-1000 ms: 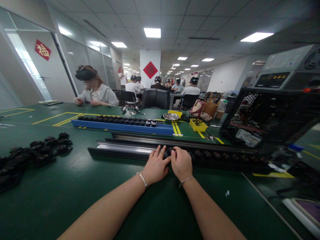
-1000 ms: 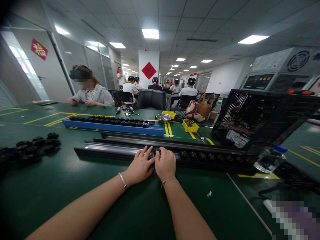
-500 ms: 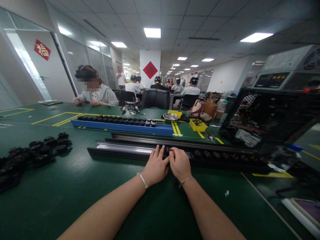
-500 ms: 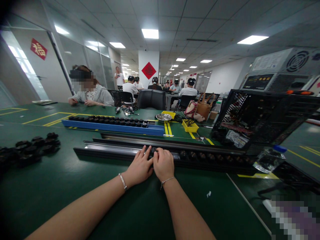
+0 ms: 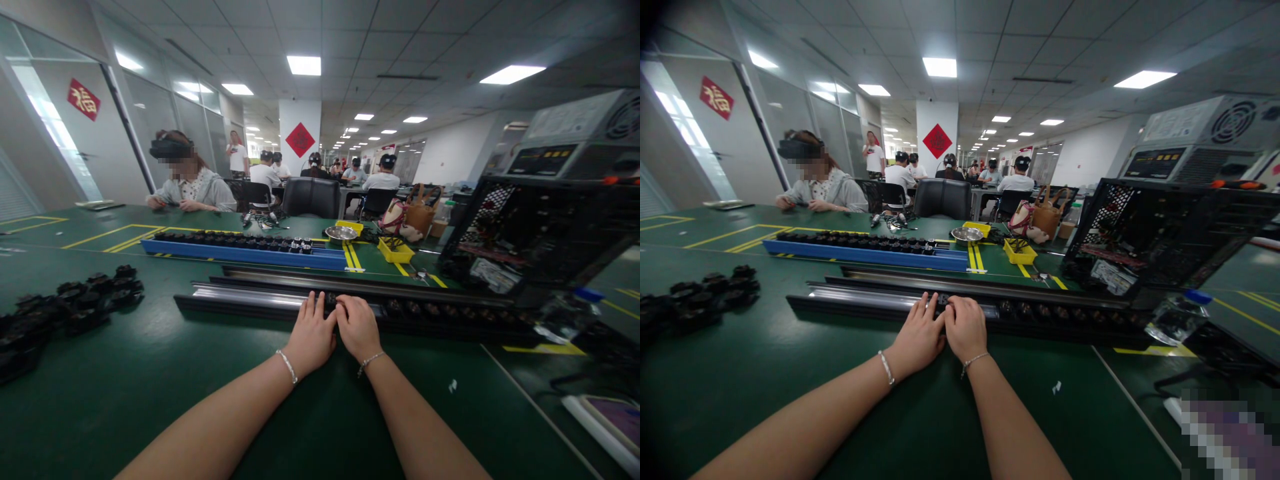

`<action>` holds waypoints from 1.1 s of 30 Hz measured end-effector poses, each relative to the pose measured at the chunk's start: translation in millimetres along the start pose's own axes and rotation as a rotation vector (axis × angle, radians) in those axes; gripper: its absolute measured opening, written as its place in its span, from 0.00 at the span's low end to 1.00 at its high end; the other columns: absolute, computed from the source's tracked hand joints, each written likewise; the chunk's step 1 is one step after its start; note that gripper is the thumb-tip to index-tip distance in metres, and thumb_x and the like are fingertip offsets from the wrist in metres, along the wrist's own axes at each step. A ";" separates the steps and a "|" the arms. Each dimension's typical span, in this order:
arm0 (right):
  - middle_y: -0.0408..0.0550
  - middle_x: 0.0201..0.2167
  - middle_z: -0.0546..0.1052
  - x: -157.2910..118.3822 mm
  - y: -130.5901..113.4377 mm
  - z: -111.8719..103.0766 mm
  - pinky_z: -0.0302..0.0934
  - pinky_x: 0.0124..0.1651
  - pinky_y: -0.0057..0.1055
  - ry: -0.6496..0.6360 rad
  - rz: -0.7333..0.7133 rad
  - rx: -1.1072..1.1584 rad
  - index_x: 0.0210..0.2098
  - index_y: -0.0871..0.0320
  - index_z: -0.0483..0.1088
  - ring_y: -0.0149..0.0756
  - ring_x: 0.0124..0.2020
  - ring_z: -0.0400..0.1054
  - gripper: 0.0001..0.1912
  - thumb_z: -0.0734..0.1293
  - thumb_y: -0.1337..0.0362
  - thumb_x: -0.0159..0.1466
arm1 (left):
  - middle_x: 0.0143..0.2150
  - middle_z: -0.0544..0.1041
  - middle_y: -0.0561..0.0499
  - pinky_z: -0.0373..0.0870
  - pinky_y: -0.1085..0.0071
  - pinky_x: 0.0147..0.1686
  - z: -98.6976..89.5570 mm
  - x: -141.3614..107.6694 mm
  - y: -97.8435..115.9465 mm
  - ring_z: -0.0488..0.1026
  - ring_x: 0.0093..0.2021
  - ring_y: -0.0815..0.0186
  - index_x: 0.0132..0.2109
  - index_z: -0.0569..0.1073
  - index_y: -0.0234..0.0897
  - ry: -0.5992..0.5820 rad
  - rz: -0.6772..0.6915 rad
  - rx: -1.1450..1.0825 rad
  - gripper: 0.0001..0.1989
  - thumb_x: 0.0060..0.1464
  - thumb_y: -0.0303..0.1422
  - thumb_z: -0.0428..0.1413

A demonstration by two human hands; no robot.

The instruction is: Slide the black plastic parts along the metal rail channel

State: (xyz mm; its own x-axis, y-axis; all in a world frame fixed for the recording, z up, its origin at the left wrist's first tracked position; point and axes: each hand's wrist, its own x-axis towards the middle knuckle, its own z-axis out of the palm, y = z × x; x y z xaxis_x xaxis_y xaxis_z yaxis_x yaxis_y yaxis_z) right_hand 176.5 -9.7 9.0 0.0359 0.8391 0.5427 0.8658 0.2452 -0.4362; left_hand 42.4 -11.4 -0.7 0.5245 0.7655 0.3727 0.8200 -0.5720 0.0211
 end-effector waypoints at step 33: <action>0.44 0.66 0.51 -7.0 -1.6 2.2 0.33 0.62 0.55 -0.254 0.035 -0.426 0.61 0.49 0.56 0.53 0.65 0.39 0.34 0.61 0.66 0.54 | 0.66 0.54 0.44 0.44 0.46 0.59 -15.8 2.1 0.0 0.45 0.65 0.45 0.62 0.58 0.50 -0.037 -0.131 0.070 0.30 0.51 0.37 0.52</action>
State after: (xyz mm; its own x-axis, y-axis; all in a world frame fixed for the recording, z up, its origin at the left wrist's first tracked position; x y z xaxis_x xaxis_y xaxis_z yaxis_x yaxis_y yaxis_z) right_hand 173.7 -14.9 4.4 -0.0086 0.9480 0.3182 0.9952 0.0392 -0.0898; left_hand 39.9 -14.4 14.8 0.4187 0.8435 0.3365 0.8953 -0.4454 0.0022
